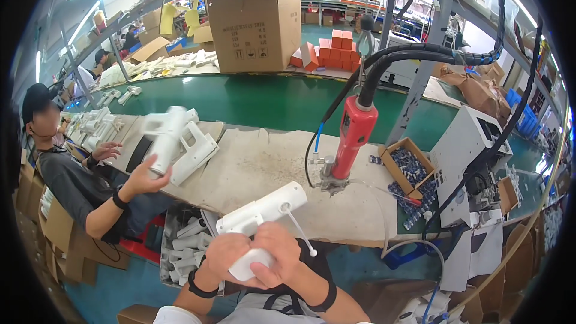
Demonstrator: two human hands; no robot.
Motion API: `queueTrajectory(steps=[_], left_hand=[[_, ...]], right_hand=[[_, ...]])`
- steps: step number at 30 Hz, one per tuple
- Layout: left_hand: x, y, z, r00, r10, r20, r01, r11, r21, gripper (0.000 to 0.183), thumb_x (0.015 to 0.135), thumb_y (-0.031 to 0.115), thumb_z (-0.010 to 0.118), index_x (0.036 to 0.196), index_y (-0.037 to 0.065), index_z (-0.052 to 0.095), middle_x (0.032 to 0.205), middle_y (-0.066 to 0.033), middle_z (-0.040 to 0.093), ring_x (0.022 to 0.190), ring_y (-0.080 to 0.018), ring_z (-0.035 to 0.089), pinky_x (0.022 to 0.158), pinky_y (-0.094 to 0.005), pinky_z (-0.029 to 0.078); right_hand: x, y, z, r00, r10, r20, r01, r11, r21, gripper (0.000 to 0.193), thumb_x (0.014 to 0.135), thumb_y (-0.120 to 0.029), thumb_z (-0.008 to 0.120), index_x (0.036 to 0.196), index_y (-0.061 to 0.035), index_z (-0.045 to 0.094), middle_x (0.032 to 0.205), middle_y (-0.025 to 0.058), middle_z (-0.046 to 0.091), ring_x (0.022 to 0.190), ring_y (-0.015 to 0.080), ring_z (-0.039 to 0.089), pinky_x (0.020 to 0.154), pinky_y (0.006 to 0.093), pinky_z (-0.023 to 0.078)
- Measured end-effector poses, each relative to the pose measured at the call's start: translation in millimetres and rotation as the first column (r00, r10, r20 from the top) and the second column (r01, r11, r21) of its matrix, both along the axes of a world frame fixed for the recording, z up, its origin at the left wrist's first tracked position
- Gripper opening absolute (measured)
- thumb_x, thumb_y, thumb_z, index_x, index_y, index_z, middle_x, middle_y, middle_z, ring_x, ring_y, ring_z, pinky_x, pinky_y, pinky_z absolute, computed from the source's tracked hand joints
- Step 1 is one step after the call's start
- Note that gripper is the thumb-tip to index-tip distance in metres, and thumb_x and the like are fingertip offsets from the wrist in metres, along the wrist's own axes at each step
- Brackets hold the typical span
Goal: The person picks up a white plastic housing, uses a red pneumatic screwdriver to drive screws into it, and then places the finished unit into a cardboard box. This process is repeated with several more housings throughout the video.
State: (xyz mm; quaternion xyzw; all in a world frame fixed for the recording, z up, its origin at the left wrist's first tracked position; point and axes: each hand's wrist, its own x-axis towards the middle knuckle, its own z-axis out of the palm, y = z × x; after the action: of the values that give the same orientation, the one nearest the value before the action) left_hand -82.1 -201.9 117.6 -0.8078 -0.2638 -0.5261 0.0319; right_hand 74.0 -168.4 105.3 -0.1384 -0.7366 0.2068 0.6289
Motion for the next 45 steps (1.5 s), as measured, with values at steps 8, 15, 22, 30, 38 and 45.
queueTrajectory(steps=[8,15,22,30,38,45], left_hand=[[-13,-62,-61,0.617,0.378,0.691,-0.029,0.888,-0.459,0.073,0.077,0.068,0.058,0.109,0.003,0.049,0.106,-0.0122,0.058,0.109,-0.0244,0.052,0.093,-0.0379,0.043],[-24,-72,-51,0.177,0.611,0.771,0.939,0.131,-0.319,0.047,0.093,0.029,0.049,0.13,0.001,0.043,0.116,-0.0125,0.056,0.104,-0.0237,0.059,0.089,-0.0372,0.05],[-43,-56,-68,0.285,0.524,0.803,0.86,0.229,-0.455,0.045,0.081,0.018,0.067,0.117,0.0,0.048,0.098,-0.0172,0.063,0.088,-0.0255,0.065,0.077,-0.0391,0.055],[-21,-39,-66,0.458,0.304,0.835,0.797,0.276,-0.537,0.042,0.074,0.009,0.074,0.107,-0.001,0.051,0.087,-0.0137,0.063,0.082,-0.0268,0.066,0.076,-0.0423,0.056],[-14,-32,-74,0.562,0.35,0.75,0.672,0.335,-0.66,0.037,0.077,0.0,0.071,0.106,-0.002,0.048,0.088,-0.0128,0.061,0.083,-0.0254,0.066,0.077,-0.0431,0.057],[-30,-27,-78,0.585,0.54,0.605,0.473,0.378,-0.795,0.04,0.073,0.0,0.069,0.105,-0.004,0.046,0.081,-0.0137,0.061,0.072,-0.0281,0.067,0.071,-0.0432,0.058]], right_hand=[[2,-16,3,0.991,0.115,-0.066,-0.103,0.982,0.161,0.034,0.078,-0.028,0.061,0.087,0.0049,0.059,0.075,0.0158,0.057,0.064,0.031,0.057,0.064,0.0442,0.052],[-27,-16,-12,0.961,0.165,0.223,-0.238,0.903,0.358,0.026,0.074,-0.02,0.067,0.073,0.0035,0.058,0.077,0.0136,0.057,0.073,0.0308,0.06,0.074,0.0418,0.054],[-22,-19,-17,0.983,-0.18,0.025,0.181,0.982,-0.053,0.033,0.07,-0.018,0.07,0.096,-0.0011,0.061,0.09,0.0137,0.062,0.075,0.0273,0.06,0.068,0.0356,0.05],[-19,-2,-8,0.917,0.288,0.275,0.117,0.464,-0.878,0.032,0.083,-0.02,0.07,0.104,0.0039,0.064,0.08,0.0091,0.068,0.072,0.0111,0.064,0.067,0.0276,0.051],[-9,4,-23,0.976,0.218,-0.004,-0.098,0.423,-0.901,0.022,0.087,-0.015,0.065,0.098,0.0047,0.065,0.08,0.0079,0.067,0.071,0.009,0.061,0.065,0.0247,0.05],[57,-1,24,0.857,-0.516,0.006,0.516,0.857,-0.002,0.04,0.076,-0.014,0.072,0.11,0.0033,0.057,0.102,0.0119,0.065,0.089,0.0182,0.062,0.078,0.0312,0.049]])
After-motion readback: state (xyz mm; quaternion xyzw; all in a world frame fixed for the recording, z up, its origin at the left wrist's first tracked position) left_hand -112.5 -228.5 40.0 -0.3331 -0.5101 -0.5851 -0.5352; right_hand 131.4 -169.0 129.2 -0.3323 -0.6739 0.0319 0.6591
